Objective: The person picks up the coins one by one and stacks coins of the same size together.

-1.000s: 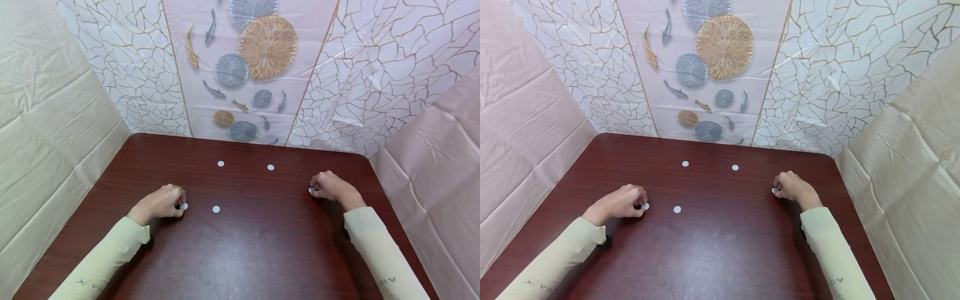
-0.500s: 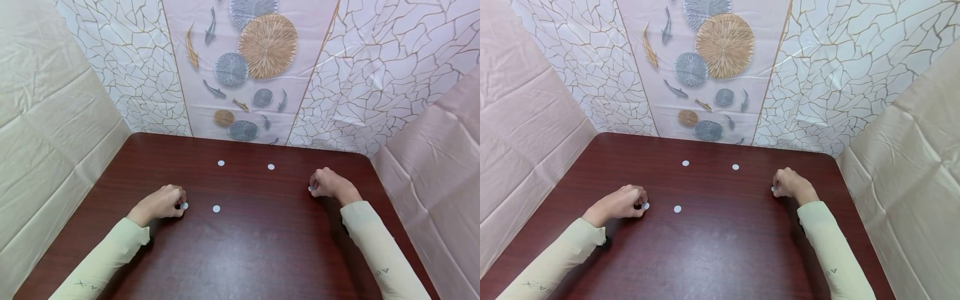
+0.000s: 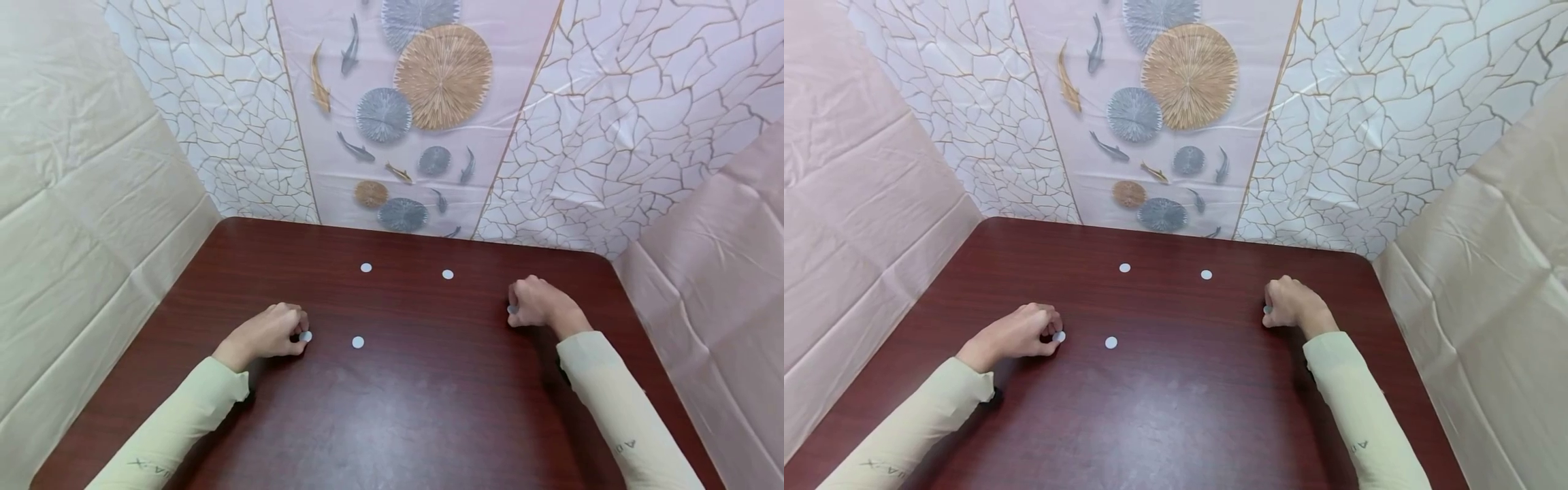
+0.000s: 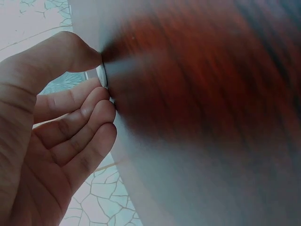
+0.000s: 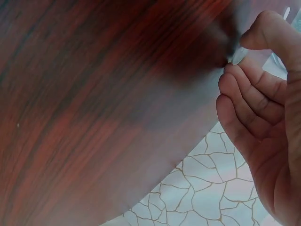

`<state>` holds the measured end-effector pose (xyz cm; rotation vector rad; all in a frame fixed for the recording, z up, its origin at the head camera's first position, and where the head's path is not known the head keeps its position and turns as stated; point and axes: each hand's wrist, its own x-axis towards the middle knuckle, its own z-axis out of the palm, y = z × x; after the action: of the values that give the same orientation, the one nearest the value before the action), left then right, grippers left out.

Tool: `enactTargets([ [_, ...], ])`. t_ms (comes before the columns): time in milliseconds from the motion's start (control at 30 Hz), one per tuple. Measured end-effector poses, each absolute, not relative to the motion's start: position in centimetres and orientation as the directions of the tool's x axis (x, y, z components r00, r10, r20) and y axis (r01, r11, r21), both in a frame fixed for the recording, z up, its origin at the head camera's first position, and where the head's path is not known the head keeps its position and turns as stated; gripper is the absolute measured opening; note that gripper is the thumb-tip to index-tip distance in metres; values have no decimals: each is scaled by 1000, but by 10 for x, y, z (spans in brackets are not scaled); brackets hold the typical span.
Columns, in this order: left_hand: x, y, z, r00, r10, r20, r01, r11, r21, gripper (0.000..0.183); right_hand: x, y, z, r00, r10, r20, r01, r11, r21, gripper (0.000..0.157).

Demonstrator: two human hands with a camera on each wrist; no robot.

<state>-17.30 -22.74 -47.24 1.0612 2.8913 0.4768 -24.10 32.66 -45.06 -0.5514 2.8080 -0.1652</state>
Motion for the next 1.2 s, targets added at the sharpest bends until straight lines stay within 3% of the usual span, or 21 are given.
enactTargets([
  [533, -172, -227, -471, -778, 623, 81, 616, 732, 290, 10, -229, 298, -430, -858, -498, -127, -472, 861, -192, 14],
  [767, -172, -226, -471, -781, 620, 74, 612, 738, 284, 10, -222, 271, -421, -800, -597, -56, -577, 792, -199, 12],
  [1200, -174, -227, -472, -779, 623, 72, 611, 729, 307, 9, -217, 208, -408, -720, -691, -53, -671, 715, -196, 10],
])
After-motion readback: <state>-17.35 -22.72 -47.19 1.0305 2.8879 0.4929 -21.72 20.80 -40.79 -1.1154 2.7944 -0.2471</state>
